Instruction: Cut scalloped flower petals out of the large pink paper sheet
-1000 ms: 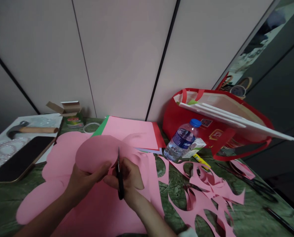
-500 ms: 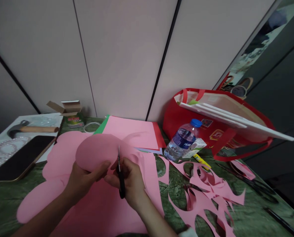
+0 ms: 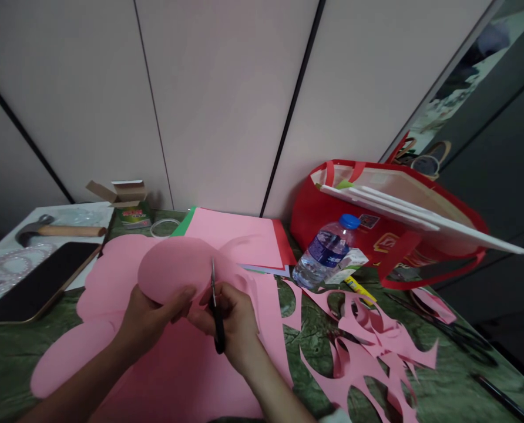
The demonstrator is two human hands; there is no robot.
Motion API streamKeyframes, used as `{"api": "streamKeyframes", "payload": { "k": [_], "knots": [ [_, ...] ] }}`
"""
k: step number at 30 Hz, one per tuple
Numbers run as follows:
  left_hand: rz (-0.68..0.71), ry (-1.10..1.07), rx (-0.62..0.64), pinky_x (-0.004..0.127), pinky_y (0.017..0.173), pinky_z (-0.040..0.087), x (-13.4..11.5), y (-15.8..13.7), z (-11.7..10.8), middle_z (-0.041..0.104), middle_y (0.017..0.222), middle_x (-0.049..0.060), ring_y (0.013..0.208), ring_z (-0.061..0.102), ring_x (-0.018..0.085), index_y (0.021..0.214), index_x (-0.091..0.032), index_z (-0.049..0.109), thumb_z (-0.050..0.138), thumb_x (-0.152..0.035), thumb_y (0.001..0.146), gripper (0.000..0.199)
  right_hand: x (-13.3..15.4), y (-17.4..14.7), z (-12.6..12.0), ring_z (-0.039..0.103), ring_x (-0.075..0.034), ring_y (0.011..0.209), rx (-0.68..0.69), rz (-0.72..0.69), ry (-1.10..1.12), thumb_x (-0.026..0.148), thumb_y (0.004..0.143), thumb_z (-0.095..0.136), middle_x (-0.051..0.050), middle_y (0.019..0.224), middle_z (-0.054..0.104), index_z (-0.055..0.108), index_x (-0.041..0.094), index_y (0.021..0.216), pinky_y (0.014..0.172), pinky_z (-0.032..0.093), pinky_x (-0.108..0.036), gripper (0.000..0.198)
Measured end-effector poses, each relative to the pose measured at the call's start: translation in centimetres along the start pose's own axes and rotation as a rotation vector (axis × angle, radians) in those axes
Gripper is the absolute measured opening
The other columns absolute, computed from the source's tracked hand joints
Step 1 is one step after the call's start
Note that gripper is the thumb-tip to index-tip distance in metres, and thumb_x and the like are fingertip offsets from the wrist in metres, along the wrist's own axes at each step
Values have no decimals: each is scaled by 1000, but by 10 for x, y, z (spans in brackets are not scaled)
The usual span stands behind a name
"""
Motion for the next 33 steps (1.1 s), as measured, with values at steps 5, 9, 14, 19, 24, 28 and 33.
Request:
{"api": "streamKeyframes", "payload": {
  "k": [5,9,14,19,24,28,33],
  "knots": [
    [4,-7,-4,19,37,35,-1,0,-1,47,36,-3,36,45,9,37,-17,47,59,-25,65,31,2,-1,-1,43,-10,42,-16,7,-20,39,58,71,5,49,49,51,19,65,41,34,-23,29],
    [-3,1,15,19,39,35,2,1,-2,47,38,-3,38,45,8,39,-17,47,59,-26,67,31,3,-1,-1,44,-10,41,-19,2,-14,38,58,71,6,47,47,51,19,65,40,34,-22,28],
    [18,-35,26,19,39,35,4,2,-2,46,39,-4,38,43,7,41,-16,46,58,-27,68,32,5,-1,-2,43,-9,38,-51,21,-15,33,57,72,6,43,47,50,18,61,37,34,-21,26],
    [23,-67,25,19,38,34,7,3,-2,45,39,-4,38,42,7,40,-16,46,59,-27,68,33,4,-1,-2,44,-7,36,-39,36,-7,28,59,70,7,41,47,50,17,60,36,35,-19,23],
    [49,-142,32,20,38,32,11,3,-2,43,38,-4,37,40,7,42,-16,46,57,-31,73,36,-1,-2,1,46,-7,36,-4,34,16,28,62,67,8,41,47,50,16,63,36,35,-18,20],
    [-4,-128,-27,21,38,35,16,3,-4,45,39,-4,38,43,9,46,-17,46,59,-36,72,34,-4,-4,8,47,-8,38,45,33,51,29,62,66,8,45,48,51,17,65,39,37,-19,20],
    [-47,-15,-81,21,36,34,11,0,-5,44,37,-4,36,42,9,42,-17,46,64,-32,63,31,-4,0,5,43,-8,42,2,25,34,27,59,71,7,48,48,53,16,67,42,34,-20,22]
  ]
}}
Point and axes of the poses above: each hand's wrist, its own y-axis towards the middle knuckle, its own z-axis out of the palm, x = y × z, the point moved 6 cm from there along y, towards the middle knuckle
